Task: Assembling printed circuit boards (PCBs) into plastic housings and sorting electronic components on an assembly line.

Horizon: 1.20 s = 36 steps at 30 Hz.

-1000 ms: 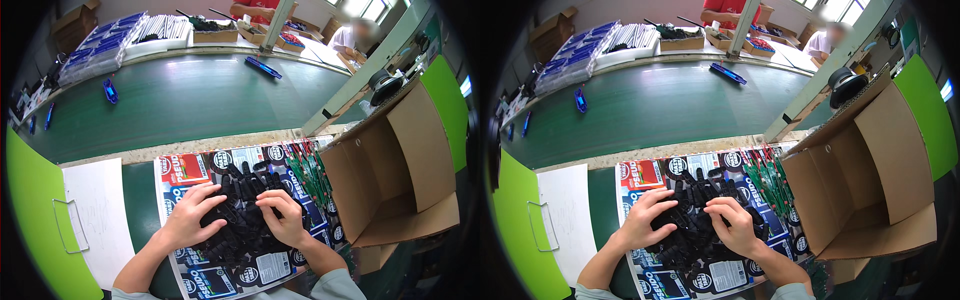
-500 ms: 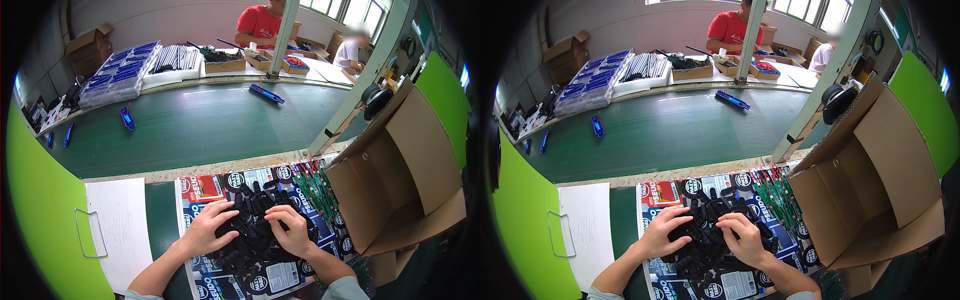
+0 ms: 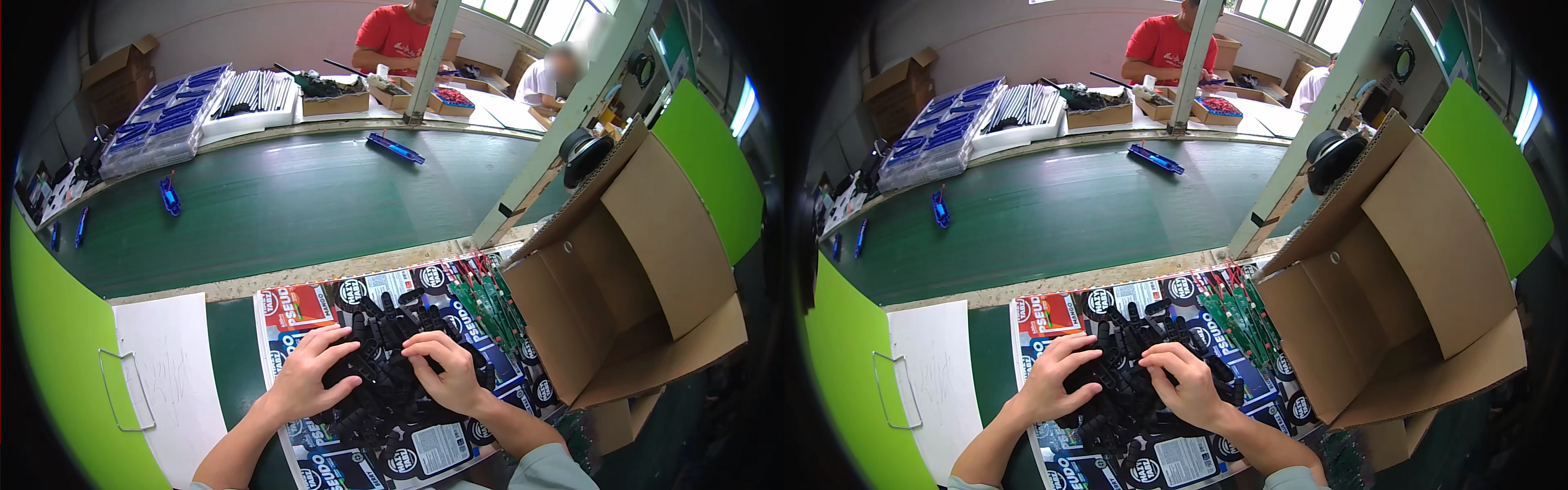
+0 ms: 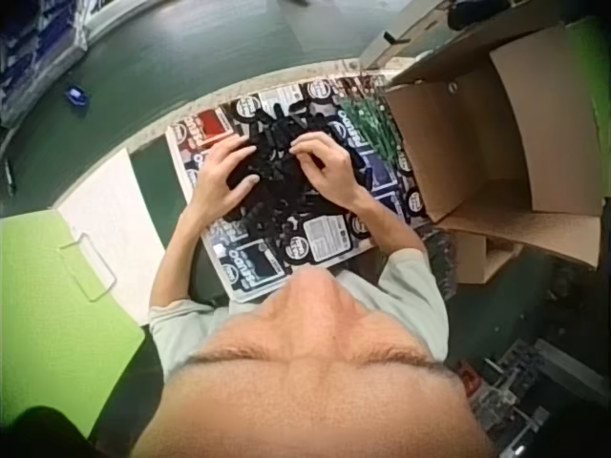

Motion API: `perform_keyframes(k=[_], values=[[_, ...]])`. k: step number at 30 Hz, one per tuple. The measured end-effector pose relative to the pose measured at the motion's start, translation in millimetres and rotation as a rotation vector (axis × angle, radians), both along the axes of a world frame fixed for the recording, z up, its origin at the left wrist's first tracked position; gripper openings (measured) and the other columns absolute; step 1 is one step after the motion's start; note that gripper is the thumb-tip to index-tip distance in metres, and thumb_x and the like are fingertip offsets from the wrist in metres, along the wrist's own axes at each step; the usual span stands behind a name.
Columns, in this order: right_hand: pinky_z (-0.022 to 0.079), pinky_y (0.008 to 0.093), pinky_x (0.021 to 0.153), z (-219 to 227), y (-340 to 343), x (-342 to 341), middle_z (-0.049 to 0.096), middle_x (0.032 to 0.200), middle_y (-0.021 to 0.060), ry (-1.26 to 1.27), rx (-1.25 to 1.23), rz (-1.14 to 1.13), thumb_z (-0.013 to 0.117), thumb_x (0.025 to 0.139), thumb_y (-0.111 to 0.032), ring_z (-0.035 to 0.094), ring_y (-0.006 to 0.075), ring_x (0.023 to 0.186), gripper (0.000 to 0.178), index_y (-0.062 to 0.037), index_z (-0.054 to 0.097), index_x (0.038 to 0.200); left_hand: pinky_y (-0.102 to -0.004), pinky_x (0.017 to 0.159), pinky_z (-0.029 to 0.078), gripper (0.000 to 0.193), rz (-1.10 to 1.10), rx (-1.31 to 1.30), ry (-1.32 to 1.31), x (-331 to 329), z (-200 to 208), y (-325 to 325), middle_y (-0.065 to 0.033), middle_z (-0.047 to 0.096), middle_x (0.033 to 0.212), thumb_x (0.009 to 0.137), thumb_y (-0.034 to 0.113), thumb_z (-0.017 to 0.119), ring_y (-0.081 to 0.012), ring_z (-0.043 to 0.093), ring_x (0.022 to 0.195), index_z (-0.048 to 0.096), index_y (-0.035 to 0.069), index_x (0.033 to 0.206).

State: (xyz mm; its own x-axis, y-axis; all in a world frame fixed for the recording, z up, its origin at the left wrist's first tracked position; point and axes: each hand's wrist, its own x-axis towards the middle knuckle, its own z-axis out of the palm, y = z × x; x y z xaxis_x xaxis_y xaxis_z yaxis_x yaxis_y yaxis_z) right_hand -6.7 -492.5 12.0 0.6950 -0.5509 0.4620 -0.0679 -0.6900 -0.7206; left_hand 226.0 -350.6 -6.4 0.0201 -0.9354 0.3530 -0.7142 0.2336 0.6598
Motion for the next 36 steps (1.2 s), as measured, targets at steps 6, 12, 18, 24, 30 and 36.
perform_keyframes(k=[6, 12, 18, 24, 30, 36], values=[[0.06, 0.033, 0.08, -2.0, 0.6, -1.0, 0.074, 0.108, 0.0136, -0.004, 0.004, 0.004, 0.072, 0.09, 0.008, 0.075, 0.0256, 0.095, 0.015, -0.0004, 0.073, 0.102, -0.0498, 0.114, 0.046, 0.055, 0.014, 0.028, 0.019, -1.0, 1.1, 0.8, -0.019, 0.061, 0.143, 0.083, 0.026, 0.086, -0.0402, 0.055, 0.137, 0.069, 0.004, 0.132], [0.06, 0.0333, 0.081, -1.7, -1.4, -0.7, 0.074, 0.106, 0.0142, -0.023, 0.013, 0.017, 0.071, 0.091, 0.009, 0.074, 0.0263, 0.094, 0.015, 0.0007, 0.071, 0.104, -0.0502, 0.115, 0.045, 0.055, 0.019, 0.032, 0.008, -1.2, 1.6, -0.1, -0.0198, 0.06, 0.144, 0.083, 0.024, 0.086, -0.0413, 0.055, 0.137, 0.069, 0.004, 0.131], [0.059, 0.0328, 0.079, -0.3, -1.8, -1.8, 0.074, 0.103, 0.0139, -0.024, 0.01, 0.014, 0.069, 0.09, 0.011, 0.074, 0.0258, 0.091, 0.017, 0.0007, 0.07, 0.103, -0.0498, 0.114, 0.046, 0.055, 0.011, 0.016, -0.006, -2.3, 1.9, -3.0, -0.0189, 0.06, 0.145, 0.083, 0.024, 0.086, -0.0407, 0.056, 0.135, 0.068, 0.004, 0.132], [0.057, 0.0304, 0.074, -0.4, 2.8, -0.4, 0.072, 0.101, 0.0108, 0.01, 0.061, -0.03, 0.072, 0.087, 0.01, 0.071, 0.0204, 0.083, 0.022, -0.0005, 0.07, 0.106, -0.0497, 0.114, 0.047, 0.056, 0.024, 0.019, -0.012, -0.9, 2.4, 1.3, -0.0191, 0.061, 0.144, 0.084, 0.024, 0.086, -0.0403, 0.056, 0.135, 0.068, 0.005, 0.134], [0.057, 0.0298, 0.072, -3.1, 1.7, -1.2, 0.07, 0.101, 0.0123, -0.006, 0.036, -0.019, 0.073, 0.085, 0.01, 0.07, 0.0197, 0.082, 0.022, -0.0001, 0.069, 0.105, -0.0486, 0.114, 0.047, 0.056, 0.013, 0.007, -0.013, -1.3, 0.2, -0.6, -0.0188, 0.06, 0.145, 0.086, 0.025, 0.085, -0.0403, 0.056, 0.136, 0.067, 0.005, 0.135], [0.057, 0.0297, 0.072, -2.0, 1.6, -0.5, 0.069, 0.1, 0.0116, 0.007, 0.028, -0.03, 0.074, 0.085, 0.008, 0.069, 0.0191, 0.081, 0.023, -0.0011, 0.069, 0.105, -0.0491, 0.114, 0.047, 0.055, 0.013, 0.002, -0.016, 0.1, -1.1, -0.5, -0.0185, 0.059, 0.146, 0.086, 0.025, 0.085, -0.0406, 0.055, 0.137, 0.067, 0.005, 0.135]])
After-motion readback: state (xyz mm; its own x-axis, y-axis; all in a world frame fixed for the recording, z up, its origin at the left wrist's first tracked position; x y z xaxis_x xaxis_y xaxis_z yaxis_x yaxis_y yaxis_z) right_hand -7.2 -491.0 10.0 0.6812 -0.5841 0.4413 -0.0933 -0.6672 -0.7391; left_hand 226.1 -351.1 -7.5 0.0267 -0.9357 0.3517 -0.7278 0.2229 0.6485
